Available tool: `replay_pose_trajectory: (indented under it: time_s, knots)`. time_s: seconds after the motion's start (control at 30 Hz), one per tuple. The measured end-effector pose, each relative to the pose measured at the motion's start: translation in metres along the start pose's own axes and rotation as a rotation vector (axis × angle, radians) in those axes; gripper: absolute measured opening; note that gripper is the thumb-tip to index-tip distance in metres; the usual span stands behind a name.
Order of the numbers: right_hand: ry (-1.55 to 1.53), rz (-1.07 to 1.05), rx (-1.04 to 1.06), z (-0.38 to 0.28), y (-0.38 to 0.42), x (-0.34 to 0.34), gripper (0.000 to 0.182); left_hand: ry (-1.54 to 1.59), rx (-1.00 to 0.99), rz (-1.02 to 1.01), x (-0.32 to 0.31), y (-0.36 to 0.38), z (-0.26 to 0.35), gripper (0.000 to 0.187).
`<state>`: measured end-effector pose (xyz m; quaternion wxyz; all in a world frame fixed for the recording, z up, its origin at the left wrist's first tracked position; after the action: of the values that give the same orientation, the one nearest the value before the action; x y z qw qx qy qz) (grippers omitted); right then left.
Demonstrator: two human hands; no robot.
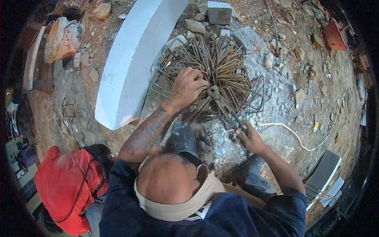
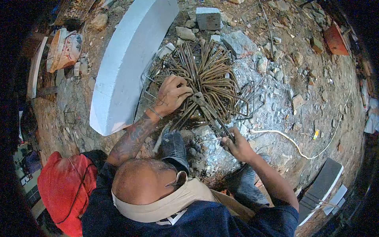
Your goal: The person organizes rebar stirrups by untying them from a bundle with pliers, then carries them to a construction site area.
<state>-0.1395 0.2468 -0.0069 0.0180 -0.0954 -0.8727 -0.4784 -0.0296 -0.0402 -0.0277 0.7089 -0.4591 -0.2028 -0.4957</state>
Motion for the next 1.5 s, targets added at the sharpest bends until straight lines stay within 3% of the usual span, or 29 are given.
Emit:
replay_pose_trajectory:
  time_s: [0.03, 0.1, 0.13, 0.2, 0.23, 0.3, 0.33, 0.37, 0.47, 0.6, 0.77, 0.87, 0.93, 0.97, 1.0, 1.13, 1.27, 1.5]
  knots:
    - [0.002, 0.0, 0.001, 0.004, -0.002, -0.003, 0.044, -0.001, 0.0, 0.002, 0.0, 0.0, 0.0, 0.012]
    - [0.382, 0.387, 0.149, 0.004, -0.005, -0.009, 0.044, 0.003, 0.019, -0.039, 0.0, 0.001, -0.001, 0.012]
    - [0.381, 0.385, 0.15, -0.001, -0.004, -0.008, 0.044, 0.001, 0.02, -0.041, 0.001, 0.001, -0.001, 0.012]
    - [0.639, 0.463, -0.08, -0.01, 0.004, -0.004, 0.044, -0.007, 0.072, -0.09, 0.002, 0.001, 0.003, 0.015]
    - [0.635, 0.464, -0.085, -0.004, 0.004, -0.004, 0.044, -0.002, 0.069, -0.094, 0.004, -0.001, 0.013, 0.015]
    - [0.586, 0.562, 0.183, 0.009, 0.005, -0.001, 0.046, -0.242, 0.157, 0.087, 0.007, -0.002, 0.04, 0.027]
    - [0.678, 0.566, 0.192, 0.007, 0.009, 0.001, 0.045, -0.235, 0.198, 0.131, -0.002, 0.012, 0.047, 0.05]
    - [0.677, 0.566, 0.188, 0.003, 0.014, 0.003, 0.045, -0.231, 0.198, 0.13, -0.016, 0.029, 0.054, 0.05]
    - [1.048, 0.767, 0.195, -0.025, 0.028, 0.008, 0.047, -0.193, 0.45, 0.102, -0.036, 0.05, 0.06, 0.073]
    - [1.378, 1.045, 0.321, -0.074, 0.043, 0.019, 0.027, 0.017, 0.484, 0.142, -0.051, 0.053, 0.056, 0.071]
    - [1.367, 0.771, -0.046, -0.088, 0.042, 0.029, 0.016, 0.113, 0.544, 0.156, -0.065, 0.052, 0.067, 0.073]
    - [1.316, 0.75, -0.058, -0.101, 0.044, 0.026, 0.015, 0.05, 0.576, 0.174, -0.067, 0.054, 0.065, 0.079]
    - [1.075, 0.638, -0.178, -0.097, 0.043, 0.022, 0.016, 0.083, 0.572, 0.141, -0.062, 0.055, 0.063, 0.078]
    - [1.084, 0.623, -0.179, -0.09, 0.039, 0.021, 0.016, 0.1, 0.553, 0.125, -0.062, 0.055, 0.06, 0.077]
    - [0.993, 0.627, -0.179, -0.072, 0.034, 0.017, 0.017, 0.081, 0.567, 0.092, -0.066, 0.059, 0.055, 0.091]
    - [0.825, 0.586, -0.079, -0.026, 0.002, 0.017, 0.026, 0.224, 0.514, 0.145, -0.062, 0.058, 0.045, 0.099]
    - [0.672, 0.478, 0.024, 0.0, -0.029, 0.028, 0.03, 0.148, 0.581, -0.121, -0.063, 0.055, 0.05, 0.117]
    - [0.471, 0.506, 0.138, 0.037, -0.05, 0.021, 0.035, 0.022, 0.527, -0.155, -0.07, 0.054, 0.061, 0.123]
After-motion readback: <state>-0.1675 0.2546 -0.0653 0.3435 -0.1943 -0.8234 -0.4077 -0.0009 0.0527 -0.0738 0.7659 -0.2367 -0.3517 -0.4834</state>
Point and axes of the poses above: each hand's wrist, its own y-axis away from the middle knuckle, its own x-axis out of the back of the hand, z = x × y, the point moved 1 cm from there along -y, towards the middle knuckle, and after that the axes turned 12 degrees about -x, right-handed, at the moved point
